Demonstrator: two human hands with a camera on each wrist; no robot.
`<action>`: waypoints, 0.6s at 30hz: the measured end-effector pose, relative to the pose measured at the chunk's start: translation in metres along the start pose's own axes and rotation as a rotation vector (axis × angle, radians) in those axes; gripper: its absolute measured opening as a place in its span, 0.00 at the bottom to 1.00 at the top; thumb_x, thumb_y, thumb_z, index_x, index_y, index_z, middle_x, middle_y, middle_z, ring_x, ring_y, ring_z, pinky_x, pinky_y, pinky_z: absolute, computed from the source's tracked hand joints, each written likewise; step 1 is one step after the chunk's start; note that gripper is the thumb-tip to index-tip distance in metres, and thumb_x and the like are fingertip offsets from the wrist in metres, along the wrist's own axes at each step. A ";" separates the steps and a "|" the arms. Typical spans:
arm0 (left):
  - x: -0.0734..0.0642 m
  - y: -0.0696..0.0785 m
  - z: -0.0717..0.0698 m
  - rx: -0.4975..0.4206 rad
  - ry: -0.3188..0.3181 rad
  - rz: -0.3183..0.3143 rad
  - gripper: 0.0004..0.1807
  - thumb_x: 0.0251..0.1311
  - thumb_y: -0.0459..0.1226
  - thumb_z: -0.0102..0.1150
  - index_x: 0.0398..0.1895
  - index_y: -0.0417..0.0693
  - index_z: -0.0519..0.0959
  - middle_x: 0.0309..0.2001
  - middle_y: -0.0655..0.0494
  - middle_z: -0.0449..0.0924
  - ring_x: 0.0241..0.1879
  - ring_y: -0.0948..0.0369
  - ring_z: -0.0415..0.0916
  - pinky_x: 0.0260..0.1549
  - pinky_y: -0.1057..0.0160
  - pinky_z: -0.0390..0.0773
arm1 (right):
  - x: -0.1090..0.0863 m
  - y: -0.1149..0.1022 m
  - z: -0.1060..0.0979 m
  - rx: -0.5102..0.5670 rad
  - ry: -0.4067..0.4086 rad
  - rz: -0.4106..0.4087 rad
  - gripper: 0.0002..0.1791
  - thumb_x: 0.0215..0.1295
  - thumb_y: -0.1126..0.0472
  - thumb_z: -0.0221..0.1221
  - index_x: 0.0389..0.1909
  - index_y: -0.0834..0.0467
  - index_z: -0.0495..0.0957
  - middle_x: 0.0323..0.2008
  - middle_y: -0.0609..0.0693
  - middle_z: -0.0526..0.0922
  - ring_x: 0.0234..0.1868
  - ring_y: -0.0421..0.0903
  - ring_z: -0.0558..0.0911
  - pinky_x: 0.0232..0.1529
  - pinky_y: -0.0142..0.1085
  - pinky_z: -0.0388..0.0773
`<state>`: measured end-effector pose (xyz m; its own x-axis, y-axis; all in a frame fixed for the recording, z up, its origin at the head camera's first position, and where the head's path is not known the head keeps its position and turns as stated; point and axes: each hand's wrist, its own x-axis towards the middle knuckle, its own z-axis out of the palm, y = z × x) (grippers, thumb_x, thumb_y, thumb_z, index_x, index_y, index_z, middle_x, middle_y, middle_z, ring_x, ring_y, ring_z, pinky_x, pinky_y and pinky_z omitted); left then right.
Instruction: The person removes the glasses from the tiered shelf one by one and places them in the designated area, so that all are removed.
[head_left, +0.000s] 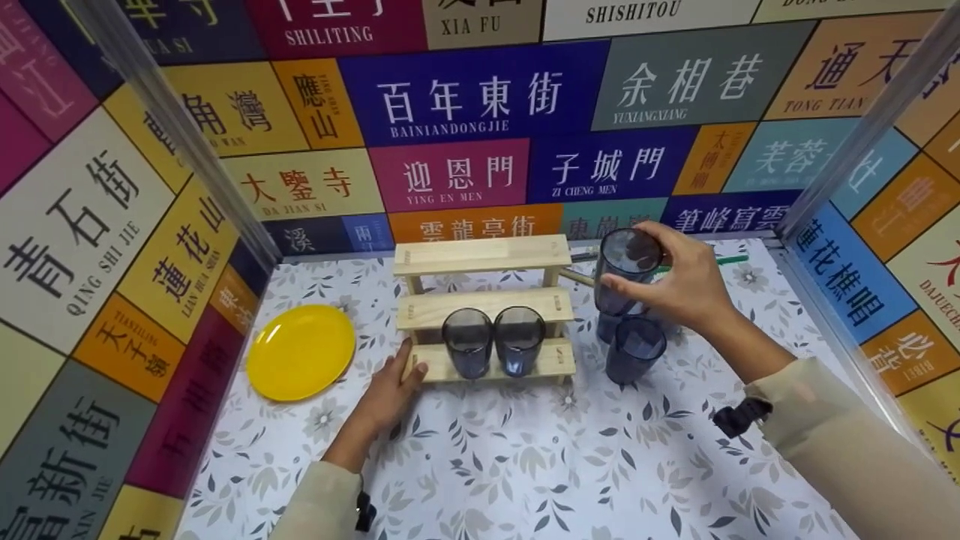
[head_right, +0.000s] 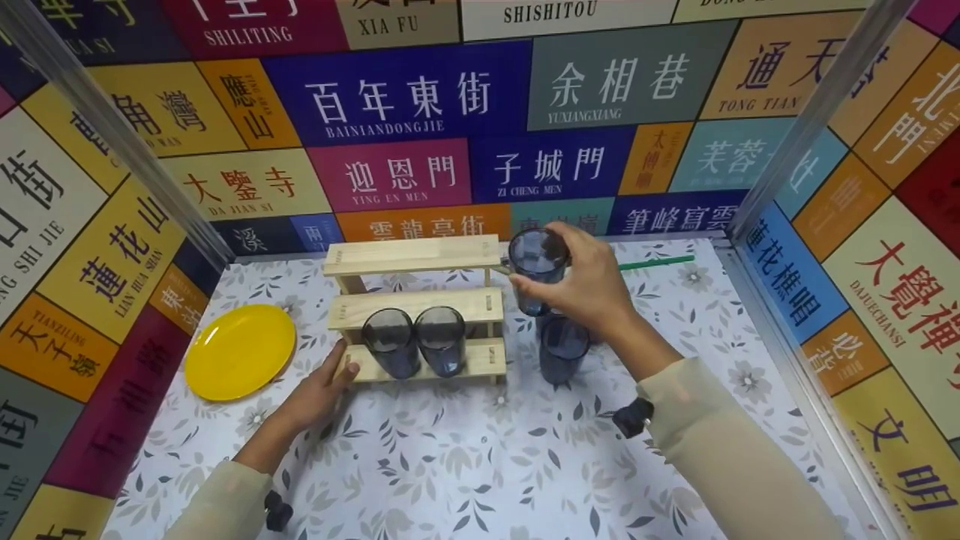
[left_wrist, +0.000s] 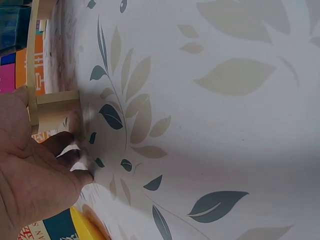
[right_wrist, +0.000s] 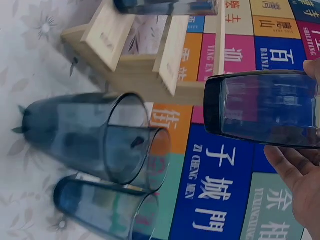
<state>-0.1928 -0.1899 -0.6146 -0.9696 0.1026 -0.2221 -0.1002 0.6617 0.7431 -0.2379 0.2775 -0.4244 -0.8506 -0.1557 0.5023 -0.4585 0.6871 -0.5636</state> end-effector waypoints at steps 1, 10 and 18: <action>0.000 0.000 0.000 0.000 0.001 -0.003 0.42 0.87 0.60 0.45 0.93 0.58 0.47 0.88 0.30 0.52 0.89 0.33 0.46 0.84 0.28 0.52 | -0.002 0.003 -0.002 -0.012 0.002 0.006 0.44 0.52 0.49 0.87 0.69 0.60 0.82 0.53 0.59 0.91 0.44 0.55 0.90 0.43 0.16 0.72; 0.000 0.001 0.001 0.010 0.004 0.002 0.41 0.87 0.59 0.46 0.93 0.58 0.48 0.87 0.30 0.54 0.88 0.33 0.47 0.84 0.29 0.52 | -0.020 0.024 -0.017 -0.033 0.030 0.034 0.44 0.51 0.51 0.88 0.68 0.61 0.82 0.51 0.61 0.91 0.43 0.56 0.90 0.43 0.14 0.70; 0.001 0.000 0.000 0.019 0.007 0.009 0.41 0.87 0.59 0.45 0.93 0.56 0.48 0.87 0.30 0.54 0.88 0.33 0.47 0.84 0.28 0.52 | -0.038 0.034 -0.029 -0.070 0.012 0.114 0.47 0.55 0.47 0.86 0.73 0.59 0.80 0.55 0.63 0.90 0.48 0.60 0.90 0.45 0.14 0.67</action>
<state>-0.1937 -0.1897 -0.6154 -0.9719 0.1034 -0.2113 -0.0876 0.6747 0.7329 -0.2141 0.3271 -0.4437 -0.8928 -0.0653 0.4458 -0.3396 0.7477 -0.5706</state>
